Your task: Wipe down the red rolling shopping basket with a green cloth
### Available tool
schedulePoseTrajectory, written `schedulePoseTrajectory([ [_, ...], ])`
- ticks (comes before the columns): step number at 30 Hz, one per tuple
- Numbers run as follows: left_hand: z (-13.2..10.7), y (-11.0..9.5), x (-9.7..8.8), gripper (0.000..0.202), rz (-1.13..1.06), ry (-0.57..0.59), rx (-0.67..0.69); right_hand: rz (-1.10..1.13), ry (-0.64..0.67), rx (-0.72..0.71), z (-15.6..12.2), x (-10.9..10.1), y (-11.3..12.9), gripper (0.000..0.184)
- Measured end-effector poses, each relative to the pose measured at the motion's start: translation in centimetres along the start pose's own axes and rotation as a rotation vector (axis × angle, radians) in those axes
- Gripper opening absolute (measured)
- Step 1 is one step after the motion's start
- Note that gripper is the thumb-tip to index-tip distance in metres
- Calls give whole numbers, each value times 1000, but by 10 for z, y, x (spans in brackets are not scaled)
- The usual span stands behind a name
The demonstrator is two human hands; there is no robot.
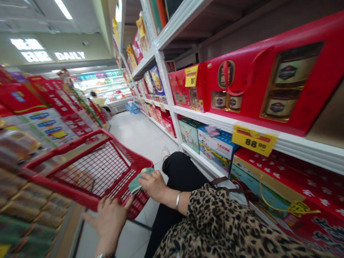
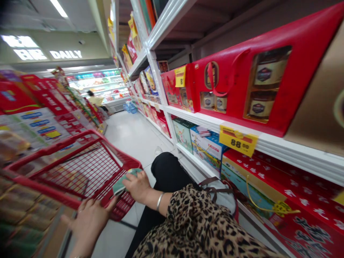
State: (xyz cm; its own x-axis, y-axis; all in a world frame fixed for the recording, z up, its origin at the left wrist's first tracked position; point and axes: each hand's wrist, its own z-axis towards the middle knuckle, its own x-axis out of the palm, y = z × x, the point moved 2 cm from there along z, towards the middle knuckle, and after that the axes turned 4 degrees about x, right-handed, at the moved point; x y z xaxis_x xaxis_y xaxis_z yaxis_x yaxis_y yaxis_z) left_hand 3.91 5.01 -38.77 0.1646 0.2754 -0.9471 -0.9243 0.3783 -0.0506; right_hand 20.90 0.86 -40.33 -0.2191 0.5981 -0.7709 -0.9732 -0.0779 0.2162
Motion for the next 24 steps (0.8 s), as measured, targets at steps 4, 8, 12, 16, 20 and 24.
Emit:
schedulePoseTrajectory([
  [4, -17, -32, -1, 57, 77, -19, 55, 52, 140, 114, -2, -14, -11, 22],
  [8, -21, -33, -2, 44, -32, -114, 190, 82, 191, 170, 4, -12, -31, 35],
  [12, -6, 0, -14, 49, -12, -152, 212, 71, 213, 224, 1, -10, -41, 37],
  [16, 13, 35, -23, 49, 55, -69, 108, 91, 158, 162, -13, -6, -29, 38],
  [20, 11, 44, -20, 52, 121, -33, 45, 157, 117, 39, -29, -3, -9, 40],
  [24, 2, 33, -15, 52, 167, -63, 29, 251, 42, 48, -32, -7, -16, 47],
])
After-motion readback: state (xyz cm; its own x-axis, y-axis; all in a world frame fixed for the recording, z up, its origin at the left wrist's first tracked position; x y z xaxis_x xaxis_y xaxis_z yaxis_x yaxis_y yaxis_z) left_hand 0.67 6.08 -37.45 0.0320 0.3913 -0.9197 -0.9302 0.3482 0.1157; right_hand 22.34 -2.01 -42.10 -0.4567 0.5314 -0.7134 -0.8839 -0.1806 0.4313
